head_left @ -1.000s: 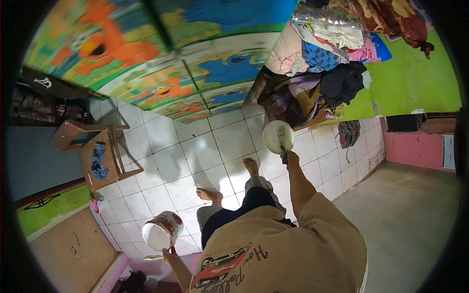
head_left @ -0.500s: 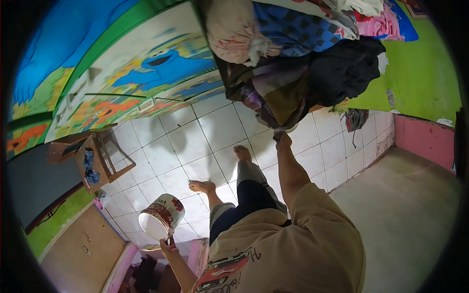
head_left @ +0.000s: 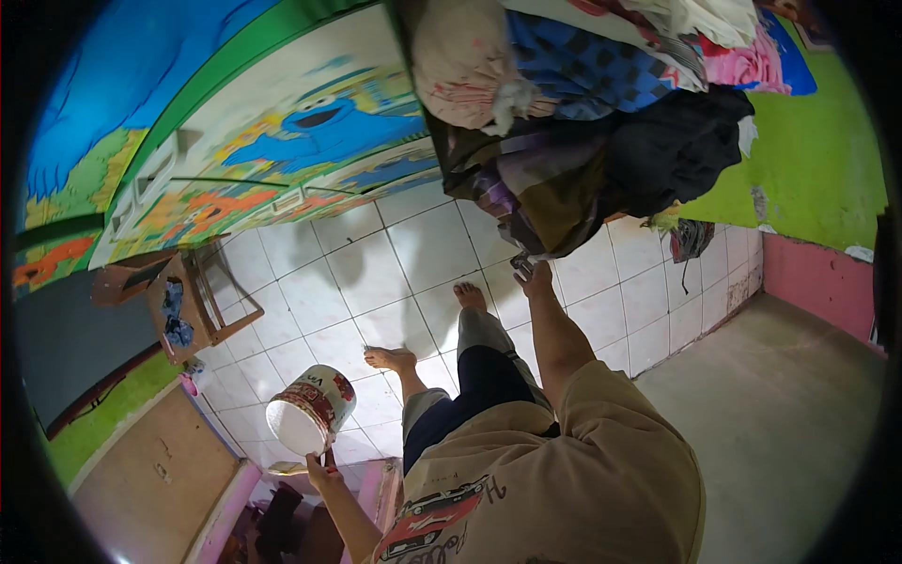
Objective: The person mixes a white substance in a bucket by hand and using a brush and a putty knife, then carries the bucket and putty knife to another room.
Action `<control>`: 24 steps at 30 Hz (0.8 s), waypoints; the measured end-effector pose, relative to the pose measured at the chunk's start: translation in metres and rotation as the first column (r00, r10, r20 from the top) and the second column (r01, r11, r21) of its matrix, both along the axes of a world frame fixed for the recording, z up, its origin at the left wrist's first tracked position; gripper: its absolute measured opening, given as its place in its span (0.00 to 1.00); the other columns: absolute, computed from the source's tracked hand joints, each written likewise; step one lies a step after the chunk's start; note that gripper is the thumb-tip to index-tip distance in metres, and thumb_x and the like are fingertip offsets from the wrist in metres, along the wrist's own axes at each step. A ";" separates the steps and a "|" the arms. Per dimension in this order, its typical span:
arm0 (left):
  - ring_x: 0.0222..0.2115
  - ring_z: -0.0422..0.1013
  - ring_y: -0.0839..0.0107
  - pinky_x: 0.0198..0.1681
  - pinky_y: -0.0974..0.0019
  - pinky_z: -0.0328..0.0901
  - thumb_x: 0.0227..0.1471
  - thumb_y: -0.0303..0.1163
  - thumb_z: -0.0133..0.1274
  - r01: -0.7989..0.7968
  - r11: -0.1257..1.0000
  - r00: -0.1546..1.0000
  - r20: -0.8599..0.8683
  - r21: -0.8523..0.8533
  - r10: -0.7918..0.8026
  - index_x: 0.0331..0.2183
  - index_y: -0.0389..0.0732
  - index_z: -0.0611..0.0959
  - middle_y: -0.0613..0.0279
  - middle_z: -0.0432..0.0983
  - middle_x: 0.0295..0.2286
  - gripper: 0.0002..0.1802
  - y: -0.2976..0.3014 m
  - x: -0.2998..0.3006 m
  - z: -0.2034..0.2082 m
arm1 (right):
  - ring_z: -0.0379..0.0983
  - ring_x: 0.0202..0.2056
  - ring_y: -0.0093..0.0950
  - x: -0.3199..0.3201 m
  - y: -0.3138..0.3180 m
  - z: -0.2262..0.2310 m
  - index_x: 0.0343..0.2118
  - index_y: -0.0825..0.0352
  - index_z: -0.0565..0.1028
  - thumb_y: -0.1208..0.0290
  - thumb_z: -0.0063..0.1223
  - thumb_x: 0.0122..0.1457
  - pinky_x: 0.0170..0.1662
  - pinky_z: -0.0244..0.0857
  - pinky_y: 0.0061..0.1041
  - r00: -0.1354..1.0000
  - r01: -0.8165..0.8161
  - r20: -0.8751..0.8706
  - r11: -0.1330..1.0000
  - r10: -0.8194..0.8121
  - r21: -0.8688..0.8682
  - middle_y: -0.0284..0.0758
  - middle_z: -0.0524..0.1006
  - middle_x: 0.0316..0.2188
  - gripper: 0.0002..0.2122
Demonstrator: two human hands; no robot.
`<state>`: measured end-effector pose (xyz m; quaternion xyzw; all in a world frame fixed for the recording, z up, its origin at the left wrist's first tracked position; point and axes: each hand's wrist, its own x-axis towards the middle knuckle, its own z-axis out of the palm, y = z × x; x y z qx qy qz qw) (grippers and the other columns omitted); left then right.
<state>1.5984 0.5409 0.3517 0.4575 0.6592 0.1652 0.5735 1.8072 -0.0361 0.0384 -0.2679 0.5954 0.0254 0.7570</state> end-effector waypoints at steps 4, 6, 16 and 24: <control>0.42 0.73 0.53 0.47 0.58 0.76 0.49 0.26 0.51 -0.058 0.998 0.998 0.001 -0.019 0.058 0.48 0.22 0.68 0.49 0.69 0.46 0.26 0.014 -0.011 -0.004 | 0.65 0.57 0.44 -0.016 -0.001 -0.028 0.69 0.46 0.39 0.46 0.35 0.64 0.58 0.53 0.59 0.995 -0.070 -0.067 0.997 0.073 0.043 0.42 0.61 0.62 0.34; 0.41 0.73 0.53 0.47 0.58 0.76 0.49 0.26 0.51 -0.144 0.989 0.989 0.012 -0.012 0.144 0.48 0.22 0.68 0.49 0.70 0.45 0.26 0.018 -0.020 0.001 | 0.64 0.59 0.45 -0.024 0.010 -0.021 0.68 0.45 0.44 0.46 0.32 0.64 0.56 0.54 0.60 0.963 -0.122 -0.227 0.987 0.143 0.104 0.42 0.57 0.65 0.31; 0.31 0.74 0.56 0.34 0.47 0.79 0.39 0.22 0.57 -0.389 0.918 0.917 0.125 0.080 0.378 0.36 0.21 0.71 0.48 0.70 0.36 0.20 0.081 -0.080 -0.001 | 0.77 0.31 0.34 0.030 0.120 0.042 0.43 0.66 0.71 0.58 0.48 0.58 0.31 0.68 0.38 0.063 -0.983 -0.461 -0.025 0.885 -0.183 0.36 0.76 0.31 0.16; 0.22 0.72 0.73 0.24 0.68 0.66 0.41 0.22 0.57 -0.388 0.890 0.915 -0.015 0.240 0.403 0.29 0.31 0.76 0.62 0.73 0.23 0.09 0.144 -0.169 -0.017 | 0.78 0.34 0.37 0.139 0.307 0.093 0.27 0.66 0.80 0.73 0.50 0.52 0.41 0.70 0.39 -0.403 0.044 -0.821 -0.888 0.404 -0.458 0.42 0.81 0.28 0.07</control>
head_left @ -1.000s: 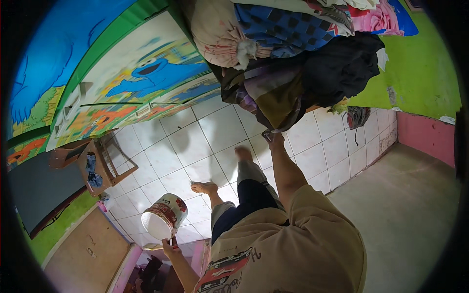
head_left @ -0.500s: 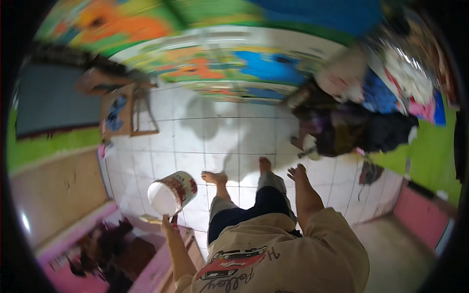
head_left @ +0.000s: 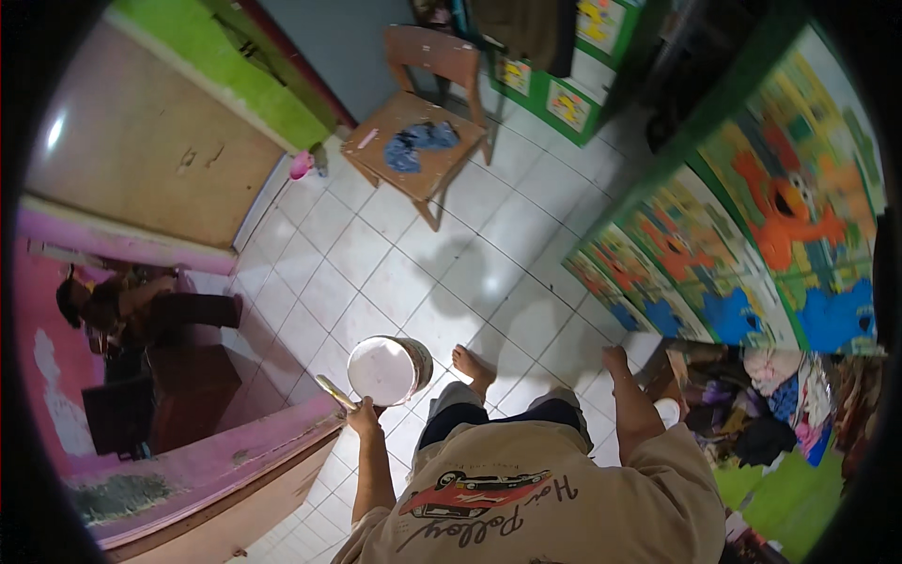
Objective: The person mixes a white substance in a bucket by hand and using a brush and a putty knife, then carries the bucket and putty knife to another room.
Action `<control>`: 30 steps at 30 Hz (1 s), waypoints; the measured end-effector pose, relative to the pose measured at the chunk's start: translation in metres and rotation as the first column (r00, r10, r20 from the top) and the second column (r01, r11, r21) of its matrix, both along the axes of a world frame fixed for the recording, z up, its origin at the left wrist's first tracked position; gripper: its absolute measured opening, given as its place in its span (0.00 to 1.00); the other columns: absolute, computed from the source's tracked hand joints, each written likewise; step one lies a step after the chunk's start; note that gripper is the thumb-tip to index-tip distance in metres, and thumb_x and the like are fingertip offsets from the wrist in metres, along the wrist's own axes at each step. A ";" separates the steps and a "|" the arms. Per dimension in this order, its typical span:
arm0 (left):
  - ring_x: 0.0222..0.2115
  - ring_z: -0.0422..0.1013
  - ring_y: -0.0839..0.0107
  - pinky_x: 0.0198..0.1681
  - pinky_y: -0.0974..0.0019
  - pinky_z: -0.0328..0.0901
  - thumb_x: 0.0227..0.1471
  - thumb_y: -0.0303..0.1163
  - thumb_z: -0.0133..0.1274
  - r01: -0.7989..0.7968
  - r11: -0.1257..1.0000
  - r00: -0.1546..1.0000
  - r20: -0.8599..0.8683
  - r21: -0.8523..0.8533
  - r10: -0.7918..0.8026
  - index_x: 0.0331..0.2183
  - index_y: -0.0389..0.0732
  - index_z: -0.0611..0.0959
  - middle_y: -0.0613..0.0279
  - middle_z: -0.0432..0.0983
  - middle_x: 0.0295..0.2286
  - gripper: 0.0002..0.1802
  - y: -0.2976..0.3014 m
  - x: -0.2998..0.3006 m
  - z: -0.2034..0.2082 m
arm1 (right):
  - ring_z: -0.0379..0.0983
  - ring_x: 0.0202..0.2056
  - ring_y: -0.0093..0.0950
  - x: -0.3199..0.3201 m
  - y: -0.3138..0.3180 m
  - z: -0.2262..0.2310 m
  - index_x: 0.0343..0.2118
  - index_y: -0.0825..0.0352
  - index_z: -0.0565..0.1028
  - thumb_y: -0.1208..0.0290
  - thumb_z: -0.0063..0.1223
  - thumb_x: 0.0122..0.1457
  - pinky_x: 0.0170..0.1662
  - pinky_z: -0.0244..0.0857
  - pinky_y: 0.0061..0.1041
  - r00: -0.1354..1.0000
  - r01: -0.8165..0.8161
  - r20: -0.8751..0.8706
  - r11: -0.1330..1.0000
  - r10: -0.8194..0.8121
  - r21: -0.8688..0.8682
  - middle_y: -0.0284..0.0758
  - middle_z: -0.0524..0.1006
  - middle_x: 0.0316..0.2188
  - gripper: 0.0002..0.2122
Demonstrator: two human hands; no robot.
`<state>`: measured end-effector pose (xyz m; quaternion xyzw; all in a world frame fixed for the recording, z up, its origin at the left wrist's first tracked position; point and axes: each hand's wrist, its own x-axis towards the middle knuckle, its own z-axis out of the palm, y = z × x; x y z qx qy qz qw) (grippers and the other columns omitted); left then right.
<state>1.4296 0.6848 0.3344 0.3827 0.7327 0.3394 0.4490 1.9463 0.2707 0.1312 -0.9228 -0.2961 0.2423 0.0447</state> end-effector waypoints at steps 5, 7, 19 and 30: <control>0.21 0.73 0.72 0.24 0.66 0.71 0.44 0.20 0.56 -0.154 0.987 0.988 -0.022 0.034 0.155 0.25 0.35 0.72 0.63 0.72 0.22 0.08 0.033 -0.066 0.008 | 0.77 0.34 0.38 -0.011 0.224 0.073 0.24 0.66 0.78 0.72 0.49 0.52 0.40 0.70 0.40 0.963 -0.248 0.135 0.962 0.232 0.113 0.42 0.80 0.27 0.06; 0.20 0.73 0.72 0.24 0.66 0.71 0.44 0.20 0.56 -0.188 0.982 0.982 -0.015 0.029 0.189 0.26 0.35 0.72 0.63 0.72 0.23 0.08 0.042 -0.078 0.016 | 0.75 0.38 0.44 -0.017 0.300 0.097 0.29 0.68 0.77 0.70 0.48 0.55 0.43 0.69 0.43 0.991 -0.111 -0.054 0.971 0.125 0.213 0.46 0.79 0.31 0.08; 0.31 0.77 0.54 0.35 0.52 0.80 0.45 0.21 0.53 -0.596 0.802 0.788 0.163 -0.037 0.593 0.36 0.24 0.70 0.45 0.71 0.35 0.15 0.092 -0.083 0.007 | 0.72 0.45 0.45 0.029 0.690 0.093 0.41 0.64 0.77 0.64 0.55 0.54 0.50 0.68 0.38 0.950 -0.313 0.138 0.861 0.281 0.402 0.43 0.77 0.40 0.13; 0.28 0.77 0.58 0.34 0.54 0.80 0.45 0.19 0.54 -0.875 0.458 0.471 -0.056 -0.159 0.880 0.37 0.26 0.69 0.48 0.72 0.33 0.16 0.191 0.002 0.027 | 0.66 0.56 0.43 0.075 1.019 0.017 0.49 0.62 0.75 0.66 0.53 0.56 0.59 0.61 0.37 0.825 -0.562 0.297 0.754 0.481 0.339 0.44 0.73 0.51 0.17</control>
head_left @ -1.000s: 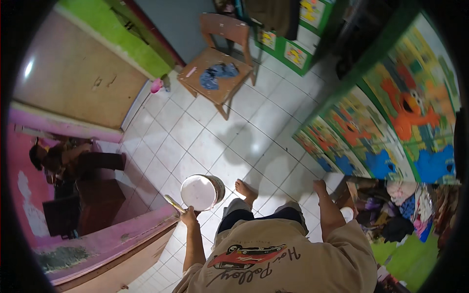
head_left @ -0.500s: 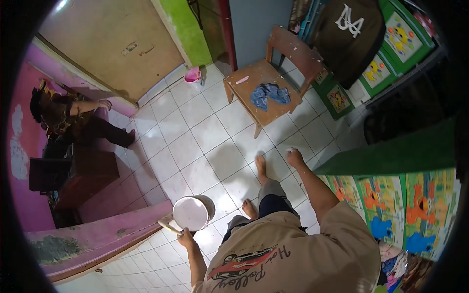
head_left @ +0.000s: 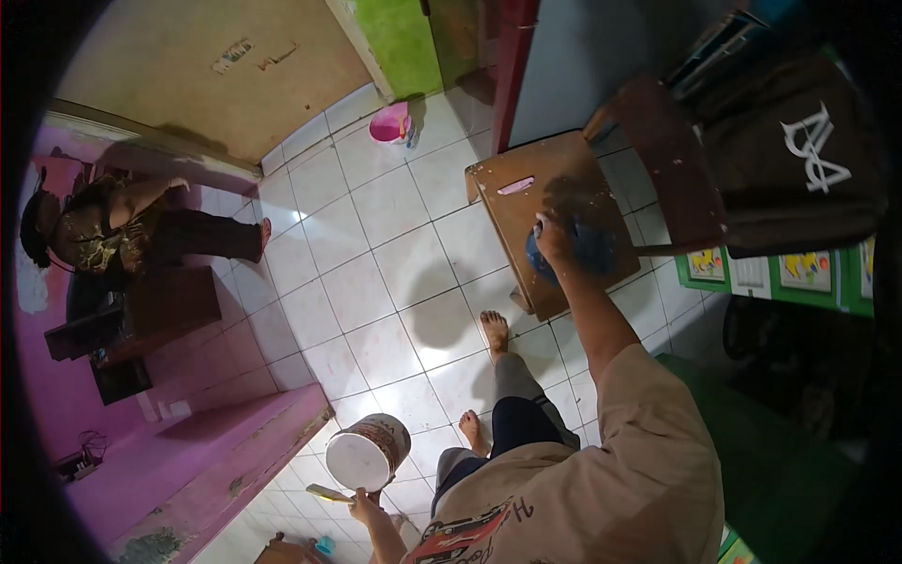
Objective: The person mixes a white substance in a bucket by hand and using a brush and a putty knife, then carries the bucket and putty knife to another room.
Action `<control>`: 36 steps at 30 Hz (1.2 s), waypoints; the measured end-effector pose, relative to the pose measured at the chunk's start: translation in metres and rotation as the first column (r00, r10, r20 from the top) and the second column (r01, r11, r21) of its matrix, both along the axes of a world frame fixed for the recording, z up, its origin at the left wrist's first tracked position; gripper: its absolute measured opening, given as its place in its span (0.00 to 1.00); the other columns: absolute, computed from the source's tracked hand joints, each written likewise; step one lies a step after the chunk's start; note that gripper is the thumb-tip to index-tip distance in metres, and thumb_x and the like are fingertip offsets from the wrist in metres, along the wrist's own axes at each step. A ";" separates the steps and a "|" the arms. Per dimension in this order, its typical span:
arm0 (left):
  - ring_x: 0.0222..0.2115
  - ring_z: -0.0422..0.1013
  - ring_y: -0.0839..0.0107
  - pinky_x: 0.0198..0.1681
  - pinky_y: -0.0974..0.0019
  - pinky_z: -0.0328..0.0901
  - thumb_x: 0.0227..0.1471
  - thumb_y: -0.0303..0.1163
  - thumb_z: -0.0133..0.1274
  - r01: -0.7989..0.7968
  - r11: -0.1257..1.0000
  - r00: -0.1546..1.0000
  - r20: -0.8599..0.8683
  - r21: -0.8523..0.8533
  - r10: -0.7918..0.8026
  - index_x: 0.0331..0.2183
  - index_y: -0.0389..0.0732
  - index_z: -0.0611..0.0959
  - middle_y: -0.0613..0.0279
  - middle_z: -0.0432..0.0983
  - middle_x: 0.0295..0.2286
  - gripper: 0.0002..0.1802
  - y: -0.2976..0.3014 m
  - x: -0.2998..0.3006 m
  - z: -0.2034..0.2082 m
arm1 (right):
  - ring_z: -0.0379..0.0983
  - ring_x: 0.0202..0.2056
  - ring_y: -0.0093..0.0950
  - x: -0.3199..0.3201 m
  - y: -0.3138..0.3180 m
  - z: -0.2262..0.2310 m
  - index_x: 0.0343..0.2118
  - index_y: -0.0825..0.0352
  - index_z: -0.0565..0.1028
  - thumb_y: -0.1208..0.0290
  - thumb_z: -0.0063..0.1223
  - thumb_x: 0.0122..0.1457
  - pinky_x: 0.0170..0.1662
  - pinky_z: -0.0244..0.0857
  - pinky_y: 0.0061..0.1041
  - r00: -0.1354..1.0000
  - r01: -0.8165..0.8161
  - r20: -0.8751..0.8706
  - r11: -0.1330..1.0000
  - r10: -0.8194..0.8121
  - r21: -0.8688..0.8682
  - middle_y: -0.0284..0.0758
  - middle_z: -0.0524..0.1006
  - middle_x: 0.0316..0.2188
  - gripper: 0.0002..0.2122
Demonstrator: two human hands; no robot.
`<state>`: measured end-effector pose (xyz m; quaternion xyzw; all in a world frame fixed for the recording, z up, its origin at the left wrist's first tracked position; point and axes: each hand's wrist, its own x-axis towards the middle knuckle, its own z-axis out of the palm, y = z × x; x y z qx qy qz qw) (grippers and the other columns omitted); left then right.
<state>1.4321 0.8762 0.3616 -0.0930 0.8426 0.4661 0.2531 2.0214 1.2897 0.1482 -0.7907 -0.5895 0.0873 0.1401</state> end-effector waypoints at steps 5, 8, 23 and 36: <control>0.31 0.77 0.55 0.37 0.55 0.79 0.45 0.20 0.54 -0.020 0.998 1.000 -0.007 -0.059 0.020 0.36 0.26 0.70 0.46 0.73 0.35 0.15 0.034 0.028 -0.002 | 0.62 0.60 0.42 -0.003 0.088 -0.028 0.58 0.61 0.69 0.71 0.46 0.57 0.65 0.52 0.36 0.996 -0.057 0.058 0.989 0.065 -0.134 0.40 0.67 0.59 0.23; 0.31 0.78 0.56 0.38 0.57 0.78 0.45 0.21 0.54 0.039 0.998 0.999 0.033 -0.044 -0.038 0.36 0.26 0.72 0.48 0.74 0.34 0.15 0.086 0.063 -0.004 | 0.62 0.60 0.40 0.029 0.112 -0.055 0.60 0.59 0.67 0.72 0.45 0.56 0.67 0.48 0.37 0.960 -0.156 0.216 0.982 0.176 -0.106 0.39 0.63 0.62 0.25; 0.31 0.76 0.65 0.38 0.59 0.78 0.48 0.20 0.53 0.468 0.883 0.883 0.028 0.031 -0.469 0.35 0.30 0.73 0.56 0.74 0.32 0.10 0.106 0.057 0.019 | 0.72 0.31 0.48 -0.043 -0.044 -0.003 0.28 0.64 0.74 0.74 0.51 0.52 0.35 0.67 0.43 0.944 0.178 -0.298 0.979 -0.143 0.094 0.45 0.75 0.26 0.02; 0.26 0.73 0.66 0.32 0.61 0.75 0.44 0.22 0.55 0.747 0.660 0.665 -0.099 0.081 -0.740 0.31 0.27 0.74 0.58 0.74 0.29 0.11 0.043 -0.078 -0.074 | 0.74 0.33 0.48 -0.081 -0.621 0.059 0.35 0.68 0.77 0.72 0.50 0.49 0.38 0.70 0.43 0.800 0.479 -0.190 0.797 -0.569 -0.370 0.47 0.76 0.26 0.11</control>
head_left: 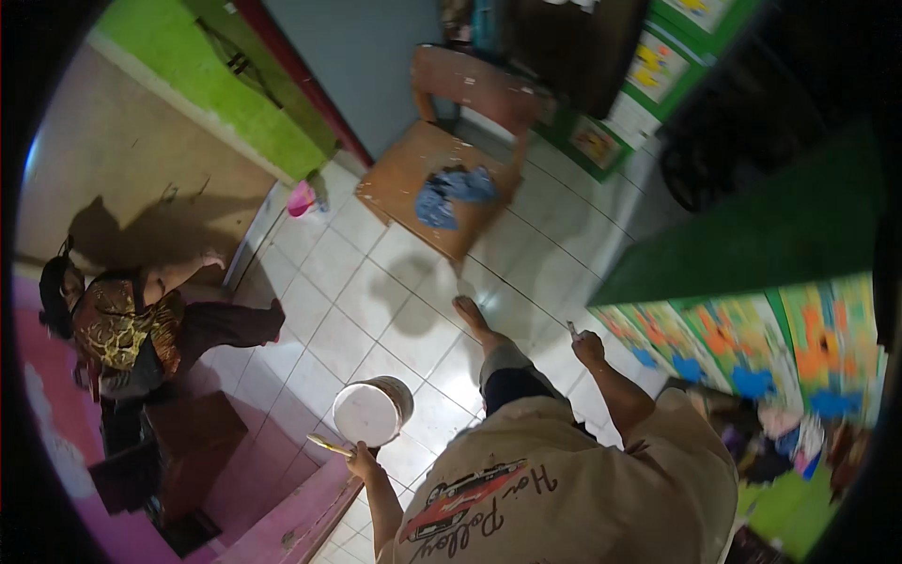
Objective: The person mixes a white substance in a bucket by hand and using a brush and a putty knife, then carries the bucket and putty knife to another room.
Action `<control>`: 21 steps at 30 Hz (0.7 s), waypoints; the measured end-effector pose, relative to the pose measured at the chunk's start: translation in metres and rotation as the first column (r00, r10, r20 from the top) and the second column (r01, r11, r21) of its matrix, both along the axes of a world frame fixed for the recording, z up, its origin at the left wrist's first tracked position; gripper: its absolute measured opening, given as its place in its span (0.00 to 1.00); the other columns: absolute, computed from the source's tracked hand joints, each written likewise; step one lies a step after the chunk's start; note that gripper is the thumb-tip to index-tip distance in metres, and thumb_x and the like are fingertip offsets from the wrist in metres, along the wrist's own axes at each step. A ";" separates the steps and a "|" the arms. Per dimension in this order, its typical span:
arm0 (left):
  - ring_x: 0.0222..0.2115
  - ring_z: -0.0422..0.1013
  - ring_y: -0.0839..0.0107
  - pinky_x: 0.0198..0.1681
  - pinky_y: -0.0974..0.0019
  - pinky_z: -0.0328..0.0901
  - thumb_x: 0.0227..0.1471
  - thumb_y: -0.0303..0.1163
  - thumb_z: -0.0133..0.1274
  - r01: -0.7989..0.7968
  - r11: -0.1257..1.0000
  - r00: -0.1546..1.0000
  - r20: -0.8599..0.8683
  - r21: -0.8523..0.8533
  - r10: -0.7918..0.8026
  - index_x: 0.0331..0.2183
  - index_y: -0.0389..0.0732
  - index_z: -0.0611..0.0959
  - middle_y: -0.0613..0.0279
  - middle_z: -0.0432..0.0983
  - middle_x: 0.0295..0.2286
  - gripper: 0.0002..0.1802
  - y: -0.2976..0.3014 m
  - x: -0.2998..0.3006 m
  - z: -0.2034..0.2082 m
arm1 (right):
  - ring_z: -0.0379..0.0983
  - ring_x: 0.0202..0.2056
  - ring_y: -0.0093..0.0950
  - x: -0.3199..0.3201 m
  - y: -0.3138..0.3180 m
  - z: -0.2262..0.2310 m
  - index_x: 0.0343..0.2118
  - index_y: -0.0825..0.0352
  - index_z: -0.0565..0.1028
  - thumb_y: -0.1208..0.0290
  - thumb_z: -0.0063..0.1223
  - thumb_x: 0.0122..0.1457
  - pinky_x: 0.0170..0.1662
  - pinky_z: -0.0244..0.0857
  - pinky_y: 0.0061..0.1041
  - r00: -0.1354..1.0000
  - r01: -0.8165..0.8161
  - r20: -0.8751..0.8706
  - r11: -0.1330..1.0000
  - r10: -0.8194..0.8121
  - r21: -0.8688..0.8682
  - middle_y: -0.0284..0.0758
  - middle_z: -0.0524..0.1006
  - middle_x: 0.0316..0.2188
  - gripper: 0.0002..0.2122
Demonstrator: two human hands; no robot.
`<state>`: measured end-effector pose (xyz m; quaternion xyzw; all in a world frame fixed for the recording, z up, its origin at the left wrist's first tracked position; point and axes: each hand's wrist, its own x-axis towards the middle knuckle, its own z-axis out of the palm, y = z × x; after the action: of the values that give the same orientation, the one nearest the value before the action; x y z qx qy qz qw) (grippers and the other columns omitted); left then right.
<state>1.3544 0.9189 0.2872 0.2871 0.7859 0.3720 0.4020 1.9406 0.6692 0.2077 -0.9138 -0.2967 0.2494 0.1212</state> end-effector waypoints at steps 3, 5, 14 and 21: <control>0.30 0.74 0.61 0.33 0.59 0.75 0.45 0.27 0.56 0.119 0.992 0.988 0.104 -0.035 -0.114 0.33 0.23 0.76 0.52 0.75 0.30 0.15 -0.036 0.017 -0.001 | 0.75 0.32 0.48 -0.028 -0.180 0.008 0.29 0.68 0.78 0.68 0.51 0.50 0.38 0.70 0.44 0.960 0.269 0.116 0.954 -0.255 -0.129 0.49 0.77 0.28 0.09; 0.32 0.75 0.57 0.33 0.59 0.75 0.46 0.28 0.55 0.120 0.992 0.967 0.221 0.023 -0.122 0.33 0.21 0.76 0.46 0.75 0.31 0.16 -0.055 -0.005 0.005 | 0.76 0.34 0.49 -0.075 -0.244 0.026 0.28 0.69 0.78 0.63 0.54 0.50 0.40 0.70 0.45 0.871 0.491 0.032 0.863 -0.491 -0.117 0.50 0.78 0.31 0.12; 0.29 0.74 0.62 0.30 0.62 0.73 0.50 0.30 0.56 0.234 0.901 0.963 -0.043 -0.366 -0.268 0.33 0.24 0.74 0.47 0.74 0.31 0.16 -0.129 -0.051 -0.025 | 0.76 0.17 0.35 -0.161 -0.485 0.023 0.14 0.66 0.78 0.62 0.54 0.47 0.29 0.71 0.33 0.388 0.920 -0.042 0.390 -0.921 -0.048 0.40 0.77 0.13 0.13; 0.28 0.72 0.63 0.29 0.63 0.73 0.51 0.28 0.56 0.518 0.788 0.786 -0.177 -0.334 -0.592 0.32 0.25 0.73 0.49 0.73 0.29 0.14 -0.180 -0.020 0.015 | 0.73 0.15 0.29 -0.181 -0.599 0.005 0.14 0.67 0.74 0.71 0.55 0.50 0.20 0.72 0.27 -0.097 0.993 -0.510 -0.115 -0.855 0.003 0.37 0.74 0.13 0.10</control>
<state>1.3343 0.7392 0.3020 0.4984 0.7555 0.0830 0.4171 1.7597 0.0699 0.2124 -0.7325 0.4391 0.1737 0.4903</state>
